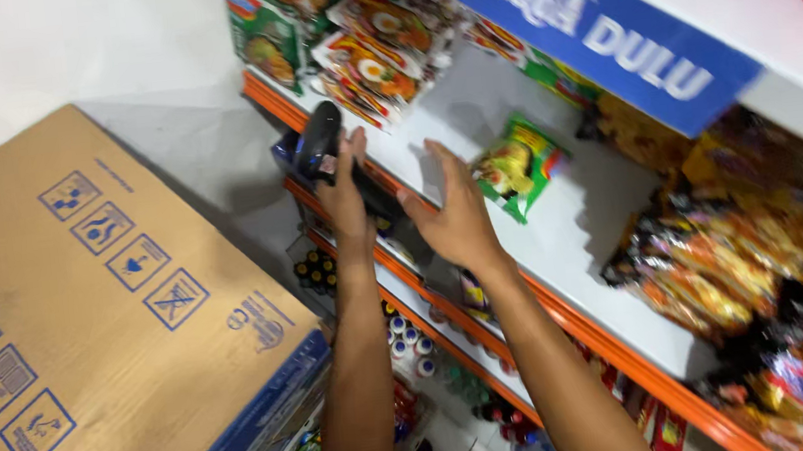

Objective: The person uses a handheld scanner to scan the barcodes of various retail items, including green packaged sanitary products and multiple flavors of instant noodles, placing the scanned items into a white plastic basket and a cardboard box.

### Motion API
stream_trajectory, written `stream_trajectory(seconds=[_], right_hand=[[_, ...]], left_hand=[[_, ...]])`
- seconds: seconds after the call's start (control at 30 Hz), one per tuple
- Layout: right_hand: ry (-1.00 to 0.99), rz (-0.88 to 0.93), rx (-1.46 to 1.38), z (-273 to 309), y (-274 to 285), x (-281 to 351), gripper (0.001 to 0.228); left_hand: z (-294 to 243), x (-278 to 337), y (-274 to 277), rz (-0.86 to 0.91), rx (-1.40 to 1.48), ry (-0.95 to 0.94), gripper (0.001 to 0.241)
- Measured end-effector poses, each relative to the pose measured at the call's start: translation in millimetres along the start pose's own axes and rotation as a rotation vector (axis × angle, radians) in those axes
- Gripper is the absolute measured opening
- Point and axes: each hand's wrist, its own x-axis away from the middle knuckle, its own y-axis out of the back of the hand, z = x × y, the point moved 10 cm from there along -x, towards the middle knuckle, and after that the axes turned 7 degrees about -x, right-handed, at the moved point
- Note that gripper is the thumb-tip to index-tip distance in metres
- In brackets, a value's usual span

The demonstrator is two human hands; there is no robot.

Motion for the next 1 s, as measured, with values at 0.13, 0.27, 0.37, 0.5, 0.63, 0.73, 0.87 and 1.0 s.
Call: stream_trajectory(seconds=[0.13, 0.27, 0.37, 0.5, 0.63, 0.73, 0.87, 1.0], right_hand=[[-0.089, 0.024, -0.118, 8, 34, 58, 0.06], [0.061, -0.113, -0.048, 21, 77, 101, 0.055], [0.106, -0.096, -0.031, 19, 94, 132, 0.054], [-0.143, 0.01, -0.165, -20, 105, 210, 0.059], [-0.315, 0.004, -0.334, -59, 131, 331, 0.068], [-0.488, -0.095, -0.344, -91, 172, 434, 0.075], [-0.581, -0.373, -0.429, -108, 235, 561, 0.081], [-0.589, -0.659, -0.396, -105, 285, 678, 0.083]], left_hand=[[14, 47, 8, -0.078, 0.02, 0.038, 0.052], [33, 126, 9, -0.031, 0.013, 0.076, 0.046], [45, 175, 1, -0.003, 0.022, 0.116, 0.04], [70, 271, -3, 0.163, -0.144, 0.187, 0.037], [106, 389, -19, 0.559, -0.435, 0.152, 0.03], [137, 490, -30, 0.754, -0.4, 0.402, 0.04], [168, 618, -80, 1.081, -0.203, 0.657, 0.053], [203, 741, -104, 1.326, -0.026, 0.968, 0.06]])
